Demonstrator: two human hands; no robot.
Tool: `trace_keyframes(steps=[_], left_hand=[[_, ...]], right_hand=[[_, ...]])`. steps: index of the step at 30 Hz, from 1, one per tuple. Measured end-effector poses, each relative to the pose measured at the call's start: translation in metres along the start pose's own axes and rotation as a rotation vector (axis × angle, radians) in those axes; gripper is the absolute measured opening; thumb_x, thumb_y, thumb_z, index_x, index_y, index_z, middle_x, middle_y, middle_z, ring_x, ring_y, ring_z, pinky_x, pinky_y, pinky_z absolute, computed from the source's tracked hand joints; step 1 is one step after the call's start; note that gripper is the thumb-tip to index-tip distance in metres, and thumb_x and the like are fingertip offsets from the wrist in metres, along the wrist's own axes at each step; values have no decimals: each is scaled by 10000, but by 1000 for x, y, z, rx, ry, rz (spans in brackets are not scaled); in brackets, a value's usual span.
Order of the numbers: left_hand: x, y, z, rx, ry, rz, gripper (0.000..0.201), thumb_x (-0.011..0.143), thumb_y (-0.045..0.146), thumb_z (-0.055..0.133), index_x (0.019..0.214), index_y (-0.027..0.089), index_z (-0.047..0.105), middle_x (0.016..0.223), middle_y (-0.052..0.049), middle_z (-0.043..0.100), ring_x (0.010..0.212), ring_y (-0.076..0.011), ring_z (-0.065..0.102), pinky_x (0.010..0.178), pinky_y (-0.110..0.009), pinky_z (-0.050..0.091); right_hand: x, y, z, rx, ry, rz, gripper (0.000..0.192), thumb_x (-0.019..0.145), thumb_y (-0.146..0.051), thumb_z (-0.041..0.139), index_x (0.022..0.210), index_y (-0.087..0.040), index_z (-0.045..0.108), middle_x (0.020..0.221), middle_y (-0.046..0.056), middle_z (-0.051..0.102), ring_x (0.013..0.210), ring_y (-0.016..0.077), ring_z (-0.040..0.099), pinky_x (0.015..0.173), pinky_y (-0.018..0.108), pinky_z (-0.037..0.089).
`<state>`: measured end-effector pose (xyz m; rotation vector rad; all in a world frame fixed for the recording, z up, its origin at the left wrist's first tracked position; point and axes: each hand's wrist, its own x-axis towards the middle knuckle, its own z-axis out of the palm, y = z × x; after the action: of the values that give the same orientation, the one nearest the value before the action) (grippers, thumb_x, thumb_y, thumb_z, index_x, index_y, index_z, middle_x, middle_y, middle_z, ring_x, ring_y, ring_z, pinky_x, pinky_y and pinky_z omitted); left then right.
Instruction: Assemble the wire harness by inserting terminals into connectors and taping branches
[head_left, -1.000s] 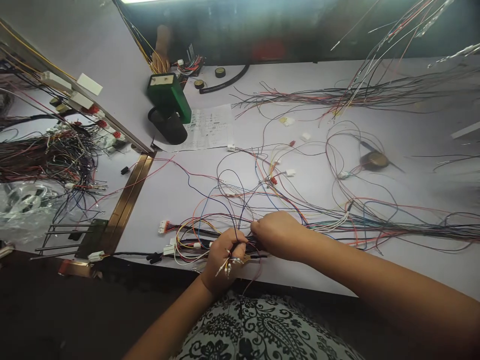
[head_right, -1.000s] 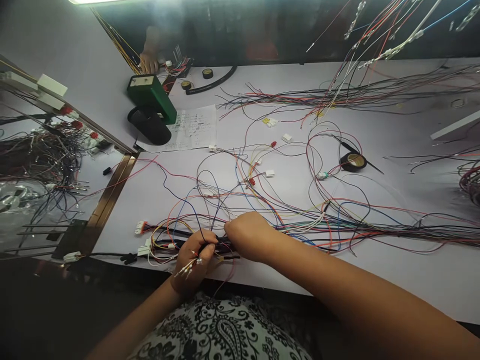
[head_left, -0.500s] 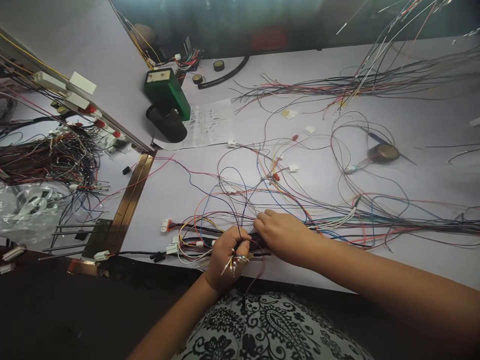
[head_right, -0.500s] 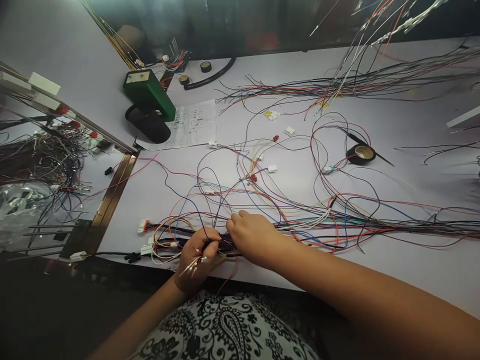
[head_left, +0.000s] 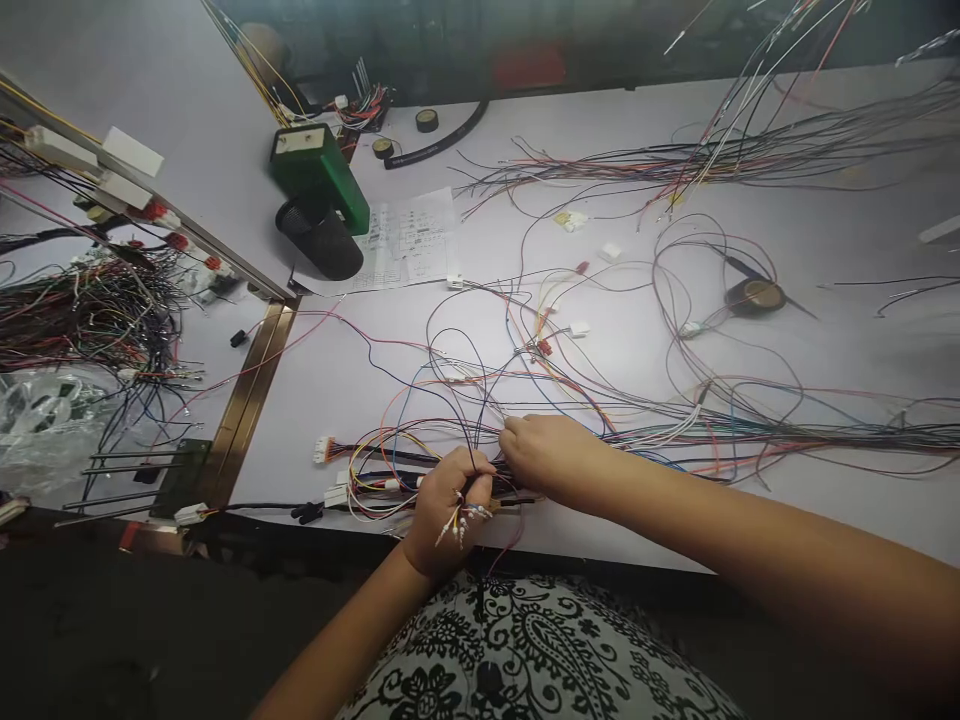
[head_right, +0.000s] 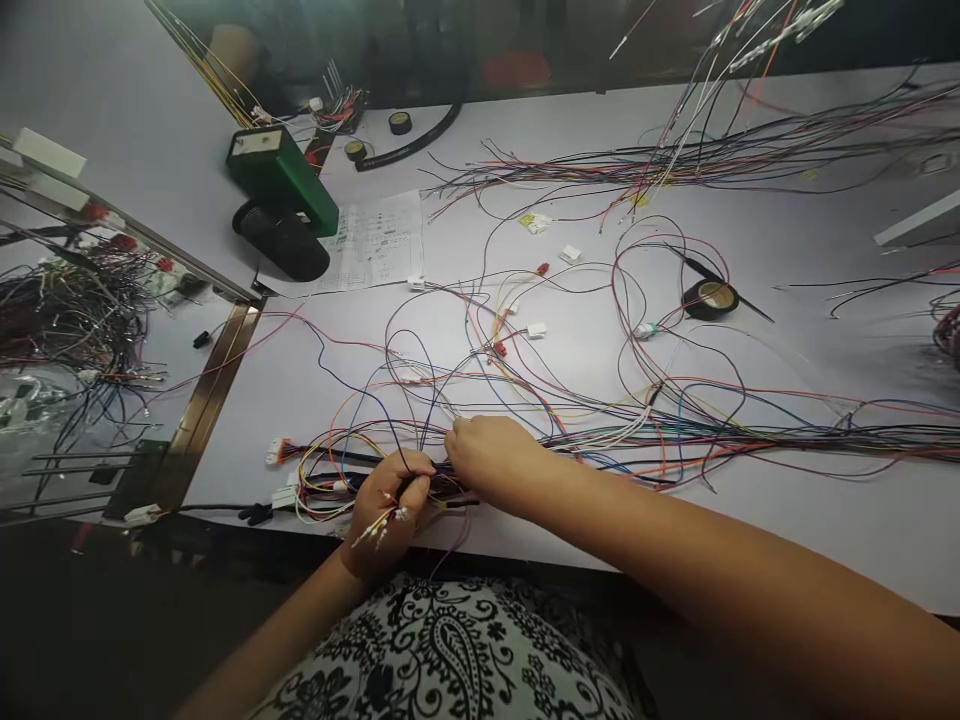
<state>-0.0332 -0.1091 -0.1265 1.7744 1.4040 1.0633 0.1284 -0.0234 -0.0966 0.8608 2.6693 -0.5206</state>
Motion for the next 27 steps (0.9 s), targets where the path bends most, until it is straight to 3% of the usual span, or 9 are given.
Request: trace_keyframes(steps=[3, 8, 12, 16, 18, 23, 25, 27], left_hand=[[1, 0, 1, -4, 16, 25, 128, 859, 119, 479, 909, 194, 571, 877, -24, 620, 833, -133, 601, 773, -265, 485], [2, -3, 2, 18, -5, -2, 148, 874, 133, 469, 958, 196, 574, 1120, -63, 622, 1034, -168, 588, 911, -311, 461], [3, -9, 2, 89, -79, -106, 203, 886, 212, 477, 1048, 196, 599, 1011, -50, 674, 948, -184, 626, 868, -309, 487], [3, -11, -1, 38, -100, -192, 199, 890, 286, 479, 995, 189, 618, 949, -50, 682, 897, -194, 637, 827, -310, 507], [3, -12, -3, 2, -107, -211, 198, 895, 295, 466, 972, 194, 618, 956, -50, 677, 921, -194, 632, 841, -311, 504], [2, -13, -3, 30, -87, -243, 205, 872, 327, 493, 955, 198, 629, 934, -52, 675, 843, -190, 640, 758, -294, 518], [3, -13, -2, 30, -69, -250, 212, 853, 340, 516, 942, 195, 640, 900, -51, 680, 828, -194, 642, 738, -293, 520], [4, -12, -3, -17, -47, -247, 232, 810, 366, 564, 920, 184, 657, 860, -53, 687, 811, -204, 646, 723, -297, 526]], right_hand=[[-2, 4, 2, -6, 66, 0, 134, 878, -184, 456, 899, -143, 582, 869, 93, 610, 653, 163, 575, 472, 261, 260], [-15, 1, -4, 66, 170, -32, 177, 927, -202, 407, 1002, -138, 554, 889, 83, 636, 654, 150, 562, 486, 260, 252], [-26, -13, -6, 335, 262, 37, 216, 934, -251, 431, 1093, -176, 557, 976, 61, 674, 811, 174, 602, 565, 262, 341], [-45, -15, -4, 578, 308, 93, 348, 866, -241, 537, 1213, -243, 507, 1065, 18, 669, 901, 161, 605, 669, 254, 401], [-57, -6, 0, 519, 304, 124, 337, 858, -231, 543, 1195, -237, 523, 1045, 24, 664, 885, 162, 602, 652, 253, 394], [-74, 12, 14, 238, 357, 303, 183, 922, -224, 453, 951, -195, 631, 896, 46, 632, 730, 137, 561, 576, 250, 331], [-70, 3, 14, 182, 462, 240, 186, 916, -191, 445, 961, -193, 625, 863, 37, 618, 723, 134, 537, 587, 251, 337], [-62, -12, 11, 147, 571, 57, 212, 923, -197, 431, 1046, -209, 603, 924, 27, 624, 778, 139, 529, 615, 252, 362]])
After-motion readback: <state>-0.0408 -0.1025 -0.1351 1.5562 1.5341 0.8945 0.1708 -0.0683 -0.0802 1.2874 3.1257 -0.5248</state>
